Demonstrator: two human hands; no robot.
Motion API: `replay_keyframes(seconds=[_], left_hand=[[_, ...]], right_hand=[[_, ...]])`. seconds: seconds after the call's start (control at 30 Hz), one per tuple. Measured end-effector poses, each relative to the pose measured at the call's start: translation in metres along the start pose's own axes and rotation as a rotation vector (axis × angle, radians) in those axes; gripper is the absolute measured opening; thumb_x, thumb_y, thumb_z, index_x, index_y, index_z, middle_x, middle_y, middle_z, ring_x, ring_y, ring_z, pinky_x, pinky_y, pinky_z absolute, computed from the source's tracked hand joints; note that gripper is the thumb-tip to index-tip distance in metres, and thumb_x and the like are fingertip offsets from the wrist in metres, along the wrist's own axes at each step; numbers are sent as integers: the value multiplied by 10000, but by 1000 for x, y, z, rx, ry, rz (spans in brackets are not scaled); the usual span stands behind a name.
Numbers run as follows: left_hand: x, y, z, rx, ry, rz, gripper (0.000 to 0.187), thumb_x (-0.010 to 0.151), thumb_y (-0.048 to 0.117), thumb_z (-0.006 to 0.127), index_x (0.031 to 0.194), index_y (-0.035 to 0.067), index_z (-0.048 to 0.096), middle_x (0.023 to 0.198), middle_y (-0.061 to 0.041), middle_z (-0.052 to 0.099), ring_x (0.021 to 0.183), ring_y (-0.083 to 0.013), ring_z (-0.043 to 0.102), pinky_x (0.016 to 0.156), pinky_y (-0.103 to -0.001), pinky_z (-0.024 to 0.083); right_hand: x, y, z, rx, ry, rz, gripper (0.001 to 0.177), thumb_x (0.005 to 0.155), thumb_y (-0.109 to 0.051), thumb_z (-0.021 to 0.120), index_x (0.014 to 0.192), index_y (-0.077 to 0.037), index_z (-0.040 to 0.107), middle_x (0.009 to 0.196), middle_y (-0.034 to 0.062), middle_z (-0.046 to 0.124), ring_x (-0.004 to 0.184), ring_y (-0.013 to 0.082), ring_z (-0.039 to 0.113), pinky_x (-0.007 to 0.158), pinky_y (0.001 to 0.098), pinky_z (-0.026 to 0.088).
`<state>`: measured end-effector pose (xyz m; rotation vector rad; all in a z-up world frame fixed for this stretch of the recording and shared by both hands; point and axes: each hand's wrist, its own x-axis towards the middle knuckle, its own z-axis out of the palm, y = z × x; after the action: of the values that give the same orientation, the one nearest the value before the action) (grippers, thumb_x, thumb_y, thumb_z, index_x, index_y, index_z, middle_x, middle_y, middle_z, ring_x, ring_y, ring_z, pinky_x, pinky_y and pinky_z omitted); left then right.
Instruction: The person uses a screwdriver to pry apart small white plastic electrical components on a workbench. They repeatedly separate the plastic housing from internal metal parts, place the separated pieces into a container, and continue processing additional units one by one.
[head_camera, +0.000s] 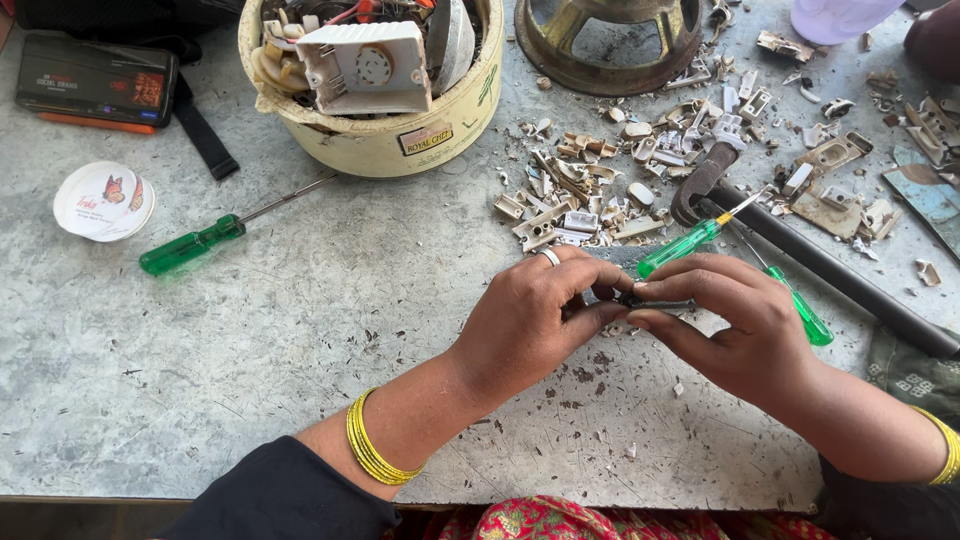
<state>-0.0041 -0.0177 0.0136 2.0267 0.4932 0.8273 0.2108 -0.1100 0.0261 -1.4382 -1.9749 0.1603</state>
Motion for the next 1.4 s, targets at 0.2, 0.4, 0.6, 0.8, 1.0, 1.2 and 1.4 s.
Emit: replay_keyframes(seconds=[0.2, 0.4, 0.6, 0.8, 1.0, 1.2, 1.4], left_hand=[[-2, 2, 1, 204, 112, 178, 209, 921, 158, 761, 1120, 123, 705, 1059, -63, 729, 945, -263, 728, 809, -385, 590], [-3, 2, 2, 233, 137, 214, 224, 937, 166, 764, 1141, 111, 689, 1051, -68, 711, 957, -268, 720, 823, -391, 586], [-2, 1, 1, 279, 141, 243, 236, 931, 140, 760, 1147, 111, 669, 1079, -72, 700, 1006, -278, 709, 859, -400, 584], [-1, 1, 1, 67, 209, 270, 320, 939, 155, 768, 1207, 56, 625, 1171, -104, 694, 1082, -294, 701, 915, -385, 579], [2, -5, 0, -206, 117, 62, 210, 942, 92, 767, 1144, 62, 720, 1042, -83, 741, 928, -177, 770, 808, -290, 642], [-2, -2, 4, -187, 145, 147, 236, 949, 61, 776, 1172, 59, 701, 1065, -78, 724, 958, -177, 759, 833, -289, 644], [-2, -2, 3, -89, 161, 209, 264, 926, 91, 800, 1173, 115, 708, 1103, -73, 717, 1022, -204, 741, 854, -298, 649]], right_hand=[[-2, -1, 4, 2, 20, 55, 159, 847, -110, 805, 911, -33, 681, 949, 111, 750, 879, 234, 760, 736, 330, 579], [-7, 3, 11, 70, 66, 144, 123, 919, -114, 745, 949, -11, 684, 975, 110, 756, 880, 204, 762, 742, 328, 580], [-13, 10, 20, 650, 31, 474, 183, 1002, -103, 641, 1105, 43, 680, 1021, 111, 761, 898, 169, 715, 790, 325, 600], [-20, 19, 20, 1079, 86, 448, 222, 1039, -37, 599, 1231, 73, 612, 1191, 157, 698, 1089, 209, 697, 981, 369, 588], [-15, 20, 17, 861, 54, 418, 203, 999, 0, 618, 1192, 61, 636, 1218, 122, 627, 1096, 167, 658, 947, 321, 578], [-16, 15, 14, 605, 26, 313, 230, 962, 10, 650, 1188, 52, 655, 1187, 100, 635, 1061, 130, 654, 902, 279, 583], [-17, 20, 10, 777, -61, 402, 277, 1007, -93, 586, 1236, 35, 674, 1206, 103, 693, 1075, 132, 682, 910, 266, 574]])
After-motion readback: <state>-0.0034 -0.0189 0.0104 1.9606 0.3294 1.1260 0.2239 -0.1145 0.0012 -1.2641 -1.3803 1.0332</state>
